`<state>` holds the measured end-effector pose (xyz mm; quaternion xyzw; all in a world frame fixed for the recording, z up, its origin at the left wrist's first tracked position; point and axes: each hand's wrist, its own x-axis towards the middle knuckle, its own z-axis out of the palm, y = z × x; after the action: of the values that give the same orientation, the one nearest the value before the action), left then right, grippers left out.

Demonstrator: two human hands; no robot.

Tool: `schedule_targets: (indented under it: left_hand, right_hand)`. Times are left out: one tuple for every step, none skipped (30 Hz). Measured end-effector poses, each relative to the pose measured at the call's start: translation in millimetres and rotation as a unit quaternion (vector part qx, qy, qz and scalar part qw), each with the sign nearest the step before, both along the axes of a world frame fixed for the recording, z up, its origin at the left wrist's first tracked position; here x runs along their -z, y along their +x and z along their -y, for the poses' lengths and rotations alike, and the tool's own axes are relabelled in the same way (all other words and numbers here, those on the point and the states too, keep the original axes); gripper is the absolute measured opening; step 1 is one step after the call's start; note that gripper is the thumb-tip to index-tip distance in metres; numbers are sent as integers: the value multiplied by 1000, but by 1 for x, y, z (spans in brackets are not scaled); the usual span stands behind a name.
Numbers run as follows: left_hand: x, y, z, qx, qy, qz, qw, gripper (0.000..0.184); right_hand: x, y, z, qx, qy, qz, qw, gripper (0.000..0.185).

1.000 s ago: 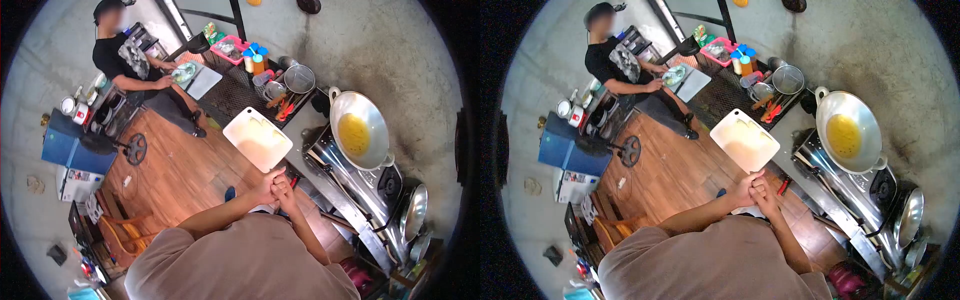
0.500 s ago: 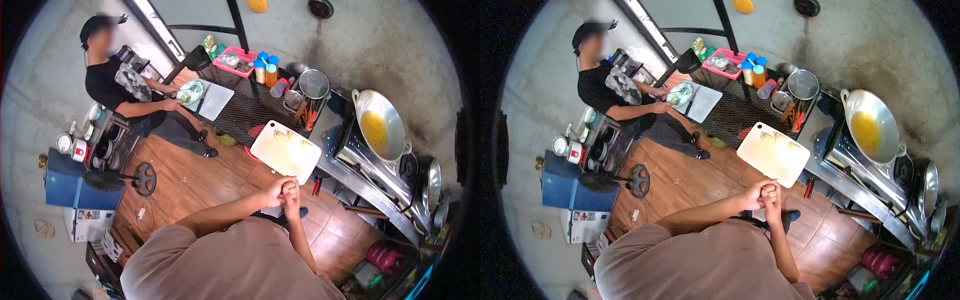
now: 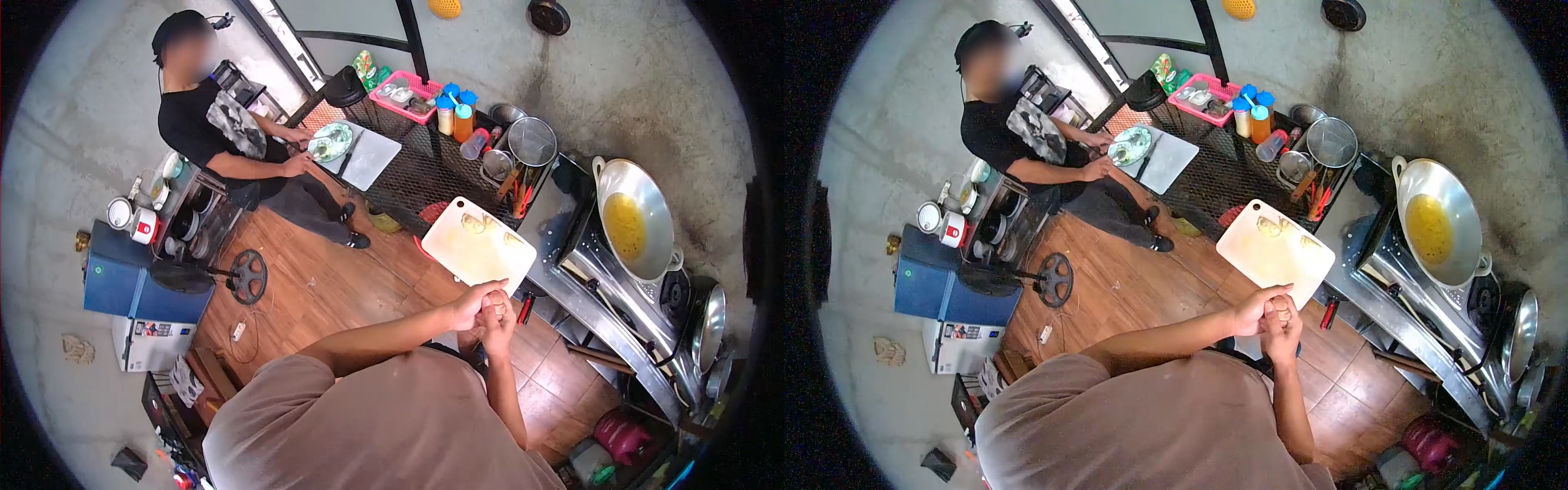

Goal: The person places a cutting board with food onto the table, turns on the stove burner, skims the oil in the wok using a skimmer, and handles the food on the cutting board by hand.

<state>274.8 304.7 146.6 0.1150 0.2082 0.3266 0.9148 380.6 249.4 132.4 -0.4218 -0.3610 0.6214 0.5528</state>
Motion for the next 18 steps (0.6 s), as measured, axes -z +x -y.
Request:
schedule_targets:
  left_hand:
    - [2,8,-1,5,-13,13,1000,60]
    - [4,14,-4,9,-24,27,999,58]
    - [6,20,-4,1,-24,30,999,58]
    - [12,26,-6,-5,-26,49,998,50]
    - [13,32,-10,-9,-26,68,997,42]
    - [16,40,-13,-13,-22,70,997,42]
    - [16,47,-16,-64,26,-5,998,33]
    - [16,54,-20,-116,72,-80,987,24]
    - [16,61,-21,-168,114,-154,967,17]
    - [17,64,-24,-218,155,-230,936,15]
    - [22,66,-24,-265,189,-305,895,19]
    - [28,61,-24,-271,187,-306,893,19]
    - [38,51,-26,-246,205,-268,909,19]
    - [49,46,-28,-221,223,-228,922,18]
    - [59,50,-29,-227,222,-221,922,18]
    - [64,53,-32,-252,204,-185,928,24]
    - [69,57,-28,-275,183,-152,931,30]
    - [75,68,-26,-322,174,-249,897,26]
  right_hand:
    - [-4,9,-4,-3,8,15,1000,29]
    - [-8,17,-9,-8,18,29,999,26]
    - [-10,26,-13,-16,18,32,999,26]
    - [-10,34,-19,-14,7,55,998,25]
    - [-8,43,-26,-10,-2,78,997,23]
    - [14,62,-32,-45,-35,54,997,26]
    - [7,69,-36,-50,-30,58,997,26]
    - [-4,73,-40,-21,41,131,990,30]
    - [-12,80,-42,7,110,203,973,35]
    - [-15,90,-46,26,181,330,926,28]
    - [-9,105,-47,19,183,330,926,28]
    - [4,124,-48,-43,124,269,954,20]
    - [16,139,-49,-104,63,205,971,19]
    - [26,154,-48,-141,71,168,973,25]
    - [35,162,-46,-153,38,76,985,28]
    - [34,171,-50,-171,34,96,980,29]
    - [32,178,-48,-190,25,112,975,30]
    - [29,184,-44,-194,20,114,974,30]
